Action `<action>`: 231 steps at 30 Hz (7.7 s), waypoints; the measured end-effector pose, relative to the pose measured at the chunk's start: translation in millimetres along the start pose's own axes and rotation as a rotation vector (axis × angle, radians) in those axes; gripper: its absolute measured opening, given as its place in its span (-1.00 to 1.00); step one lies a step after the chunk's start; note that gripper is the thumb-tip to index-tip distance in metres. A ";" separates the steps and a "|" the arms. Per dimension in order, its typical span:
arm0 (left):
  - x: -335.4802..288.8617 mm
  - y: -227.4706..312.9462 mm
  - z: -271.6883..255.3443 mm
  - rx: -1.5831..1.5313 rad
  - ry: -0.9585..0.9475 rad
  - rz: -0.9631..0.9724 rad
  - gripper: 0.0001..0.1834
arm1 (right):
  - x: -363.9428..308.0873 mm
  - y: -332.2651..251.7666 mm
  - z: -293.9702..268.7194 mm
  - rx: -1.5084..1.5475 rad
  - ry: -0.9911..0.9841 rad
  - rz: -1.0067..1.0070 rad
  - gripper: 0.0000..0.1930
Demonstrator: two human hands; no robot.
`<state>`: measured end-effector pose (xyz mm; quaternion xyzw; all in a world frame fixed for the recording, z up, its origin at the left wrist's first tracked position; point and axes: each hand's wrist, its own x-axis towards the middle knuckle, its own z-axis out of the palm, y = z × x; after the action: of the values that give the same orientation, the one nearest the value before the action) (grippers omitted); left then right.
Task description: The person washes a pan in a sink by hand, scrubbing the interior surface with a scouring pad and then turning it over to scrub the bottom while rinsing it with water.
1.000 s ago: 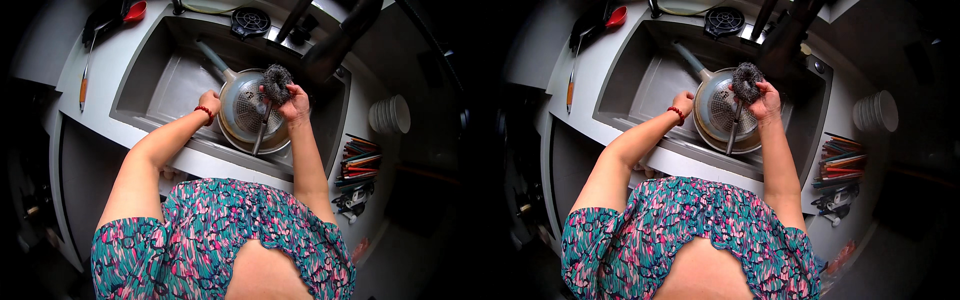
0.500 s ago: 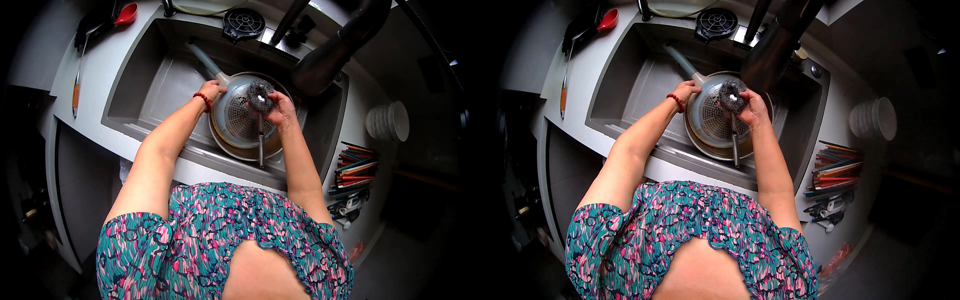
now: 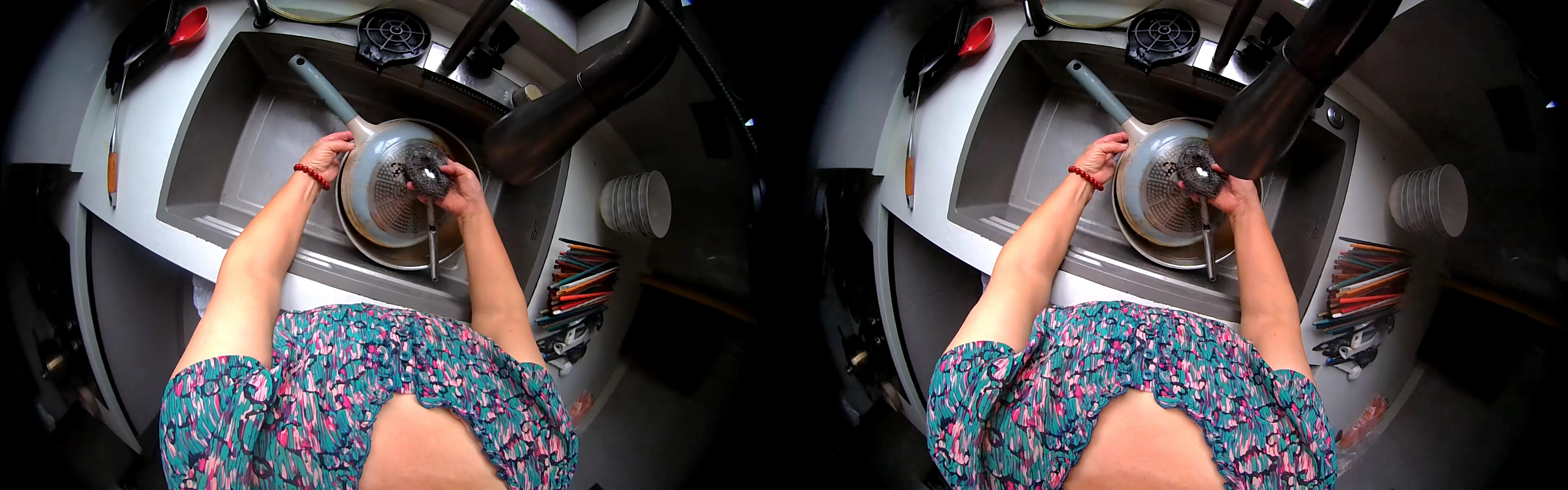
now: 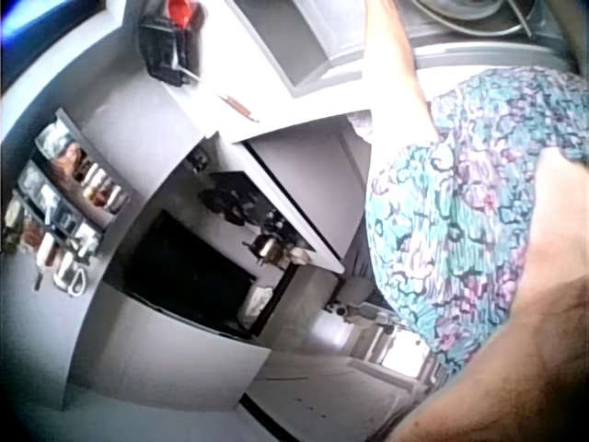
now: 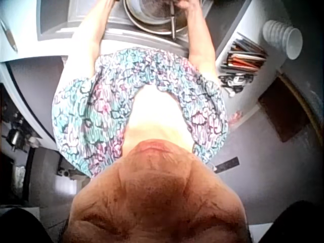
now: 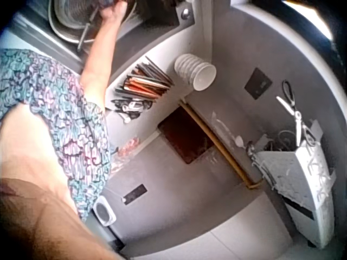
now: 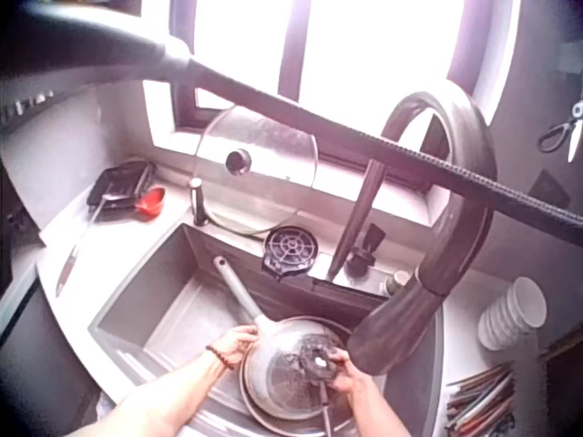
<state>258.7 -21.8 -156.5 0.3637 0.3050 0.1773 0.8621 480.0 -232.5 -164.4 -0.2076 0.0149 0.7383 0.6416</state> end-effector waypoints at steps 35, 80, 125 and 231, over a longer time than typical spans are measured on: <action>-38.5 65.7 119.4 0.285 0.016 -0.014 -0.84 | -36.1 -2.3 106.1 -0.297 -0.185 -0.279 -0.54; -165.1 -54.1 143.6 0.823 0.074 0.530 -0.57 | -49.9 59.2 173.7 -2.390 -0.499 -0.955 -0.46; -156.4 -21.3 128.6 0.444 -0.331 -0.137 -0.71 | -71.6 75.3 204.1 -2.919 -0.218 -0.818 -0.46; -168.9 -10.2 115.5 -0.151 -0.119 0.298 -0.14 | -17.2 42.8 184.4 -2.669 -0.129 -0.482 -0.43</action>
<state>208.4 -177.7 -33.5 0.3492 0.1817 0.3037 0.8677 387.7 -203.1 -0.8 -0.6285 -0.7720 0.0688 0.0651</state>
